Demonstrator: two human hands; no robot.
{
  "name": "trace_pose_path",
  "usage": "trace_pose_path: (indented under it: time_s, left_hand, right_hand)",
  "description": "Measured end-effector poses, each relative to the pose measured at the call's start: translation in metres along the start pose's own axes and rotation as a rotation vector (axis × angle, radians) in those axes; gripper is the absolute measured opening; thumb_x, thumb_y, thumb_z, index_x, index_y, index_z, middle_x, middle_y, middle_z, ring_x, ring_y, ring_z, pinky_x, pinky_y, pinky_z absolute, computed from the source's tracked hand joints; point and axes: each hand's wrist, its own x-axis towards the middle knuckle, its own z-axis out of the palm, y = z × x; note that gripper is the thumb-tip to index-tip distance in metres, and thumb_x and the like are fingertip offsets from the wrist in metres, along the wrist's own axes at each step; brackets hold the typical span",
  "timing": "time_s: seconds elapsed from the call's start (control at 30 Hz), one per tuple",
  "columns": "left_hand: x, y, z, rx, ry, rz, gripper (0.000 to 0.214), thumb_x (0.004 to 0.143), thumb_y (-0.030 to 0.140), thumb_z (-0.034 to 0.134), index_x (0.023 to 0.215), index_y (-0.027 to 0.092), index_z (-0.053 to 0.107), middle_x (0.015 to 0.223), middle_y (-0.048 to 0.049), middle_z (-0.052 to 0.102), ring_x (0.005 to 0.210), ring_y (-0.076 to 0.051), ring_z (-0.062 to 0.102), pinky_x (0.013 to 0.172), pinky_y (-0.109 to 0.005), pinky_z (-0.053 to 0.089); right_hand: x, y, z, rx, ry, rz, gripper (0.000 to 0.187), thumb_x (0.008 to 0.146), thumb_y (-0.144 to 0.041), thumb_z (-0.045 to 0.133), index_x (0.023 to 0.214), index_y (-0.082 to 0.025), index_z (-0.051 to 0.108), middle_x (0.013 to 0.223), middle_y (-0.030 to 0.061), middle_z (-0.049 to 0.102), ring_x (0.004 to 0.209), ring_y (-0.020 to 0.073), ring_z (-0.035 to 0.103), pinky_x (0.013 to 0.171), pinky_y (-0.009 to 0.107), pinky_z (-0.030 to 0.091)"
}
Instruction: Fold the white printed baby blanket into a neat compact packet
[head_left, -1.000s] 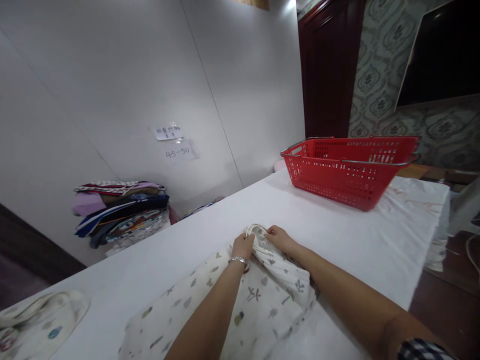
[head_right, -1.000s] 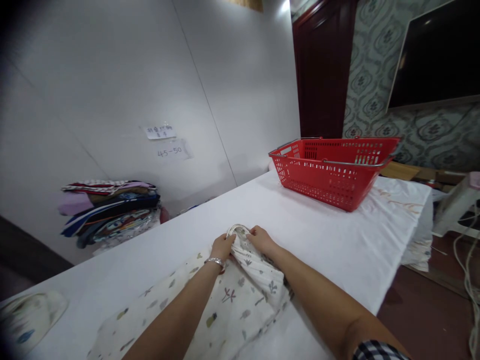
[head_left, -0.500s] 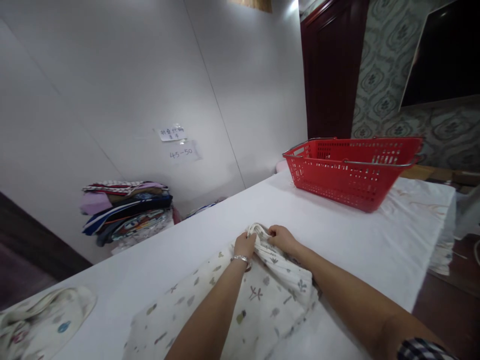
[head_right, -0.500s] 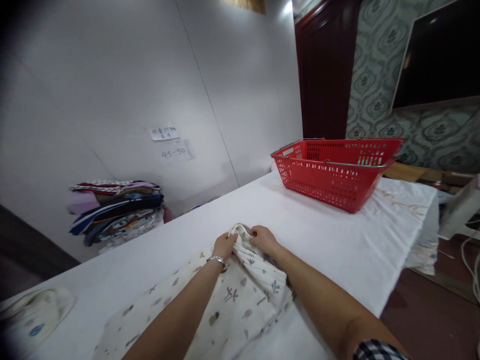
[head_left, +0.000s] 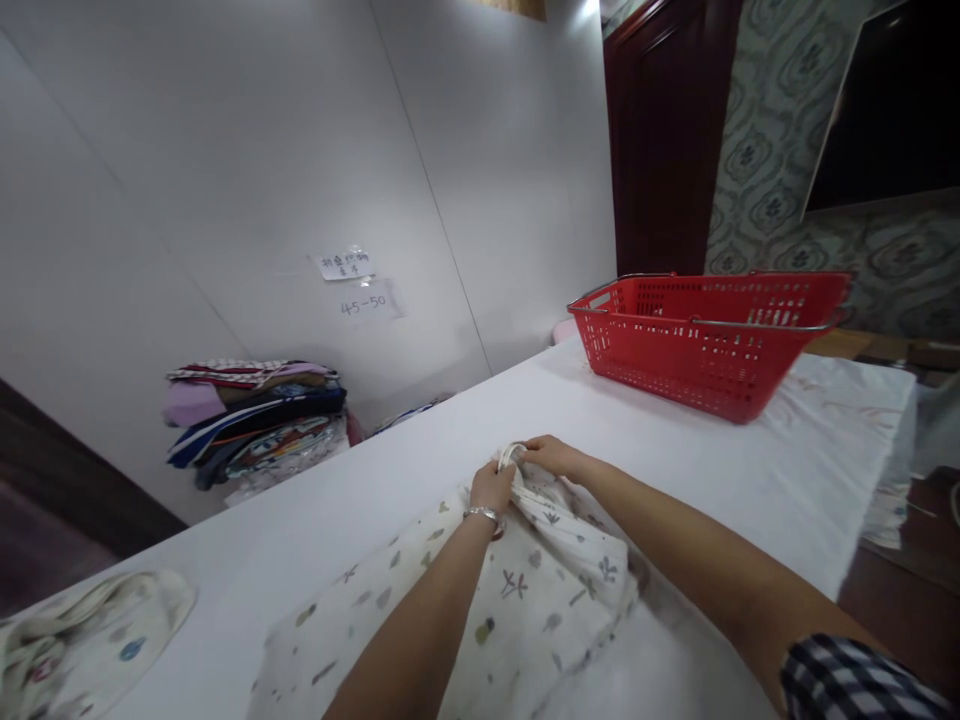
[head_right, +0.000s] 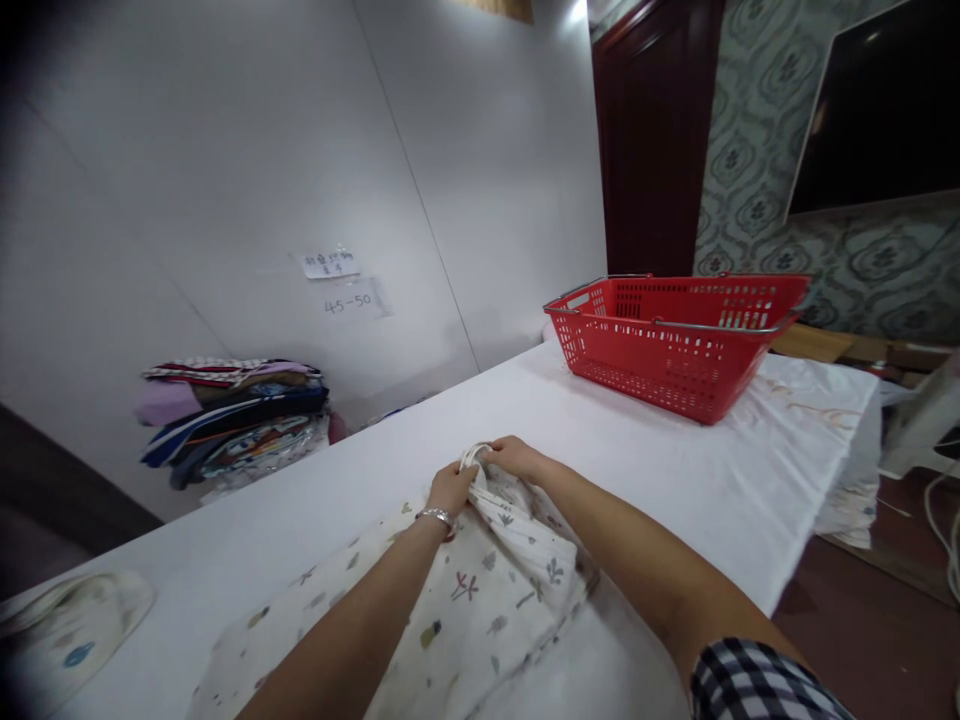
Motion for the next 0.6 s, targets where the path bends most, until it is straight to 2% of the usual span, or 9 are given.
trace_pose_path:
  time_s: [0.1, 0.23, 0.37, 0.47, 0.6]
  left_hand:
    - [-0.001, -0.001, 0.000, -0.002, 0.005, 0.007, 0.024, 0.074, 0.034, 0.052, 0.081, 0.015, 0.066, 0.068, -0.0042, 0.067, 0.070, -0.017, 0.061, 0.062, -0.024, 0.045]
    - [-0.001, -0.002, -0.001, 0.001, 0.010, 0.005, 0.023, 0.074, 0.032, 0.051, 0.080, 0.015, 0.066, 0.067, -0.0035, 0.066, 0.068, -0.016, 0.060, 0.061, -0.024, 0.045]
    - [-0.002, -0.001, -0.002, 0.004, 0.015, -0.001, 0.023, 0.075, 0.033, 0.052, 0.078, 0.015, 0.066, 0.064, -0.0031, 0.065, 0.065, -0.016, 0.059, 0.060, -0.024, 0.045]
    - [-0.004, 0.001, -0.003, 0.004, 0.017, -0.002, 0.023, 0.074, 0.033, 0.053, 0.077, 0.015, 0.066, 0.063, -0.0032, 0.064, 0.065, -0.016, 0.059, 0.060, -0.024, 0.044]
    - [-0.006, 0.003, -0.004, 0.007, 0.017, 0.002, 0.023, 0.074, 0.033, 0.053, 0.077, 0.015, 0.066, 0.064, -0.0033, 0.065, 0.066, -0.016, 0.059, 0.059, -0.024, 0.044]
  right_hand:
    - [0.011, 0.005, 0.007, 0.003, 0.067, -0.016, 0.020, 0.069, -0.019, 0.054, 0.080, -0.015, 0.069, 0.072, 0.0002, 0.067, 0.066, 0.0133, 0.055, 0.060, 0.023, 0.041]
    - [0.021, 0.020, 0.014, 0.027, 0.138, -0.113, 0.018, 0.064, -0.017, 0.055, 0.078, -0.015, 0.066, 0.069, -0.0014, 0.064, 0.063, 0.0120, 0.053, 0.061, 0.022, 0.040]
    - [0.021, 0.028, 0.014, -0.157, 0.172, -0.220, 0.010, 0.063, -0.015, 0.055, 0.072, -0.016, 0.060, 0.062, -0.0039, 0.056, 0.059, 0.0099, 0.047, 0.056, 0.020, 0.035]
    - [0.016, 0.028, 0.014, -0.341, 0.233, -0.328, 0.005, 0.063, -0.014, 0.054, 0.067, -0.017, 0.057, 0.065, -0.0031, 0.055, 0.061, 0.0098, 0.044, 0.057, 0.020, 0.032]
    - [0.016, 0.029, 0.017, -0.340, 0.248, -0.330, 0.006, 0.066, -0.017, 0.053, 0.071, -0.018, 0.056, 0.063, -0.0040, 0.054, 0.058, 0.0097, 0.043, 0.054, 0.020, 0.031]
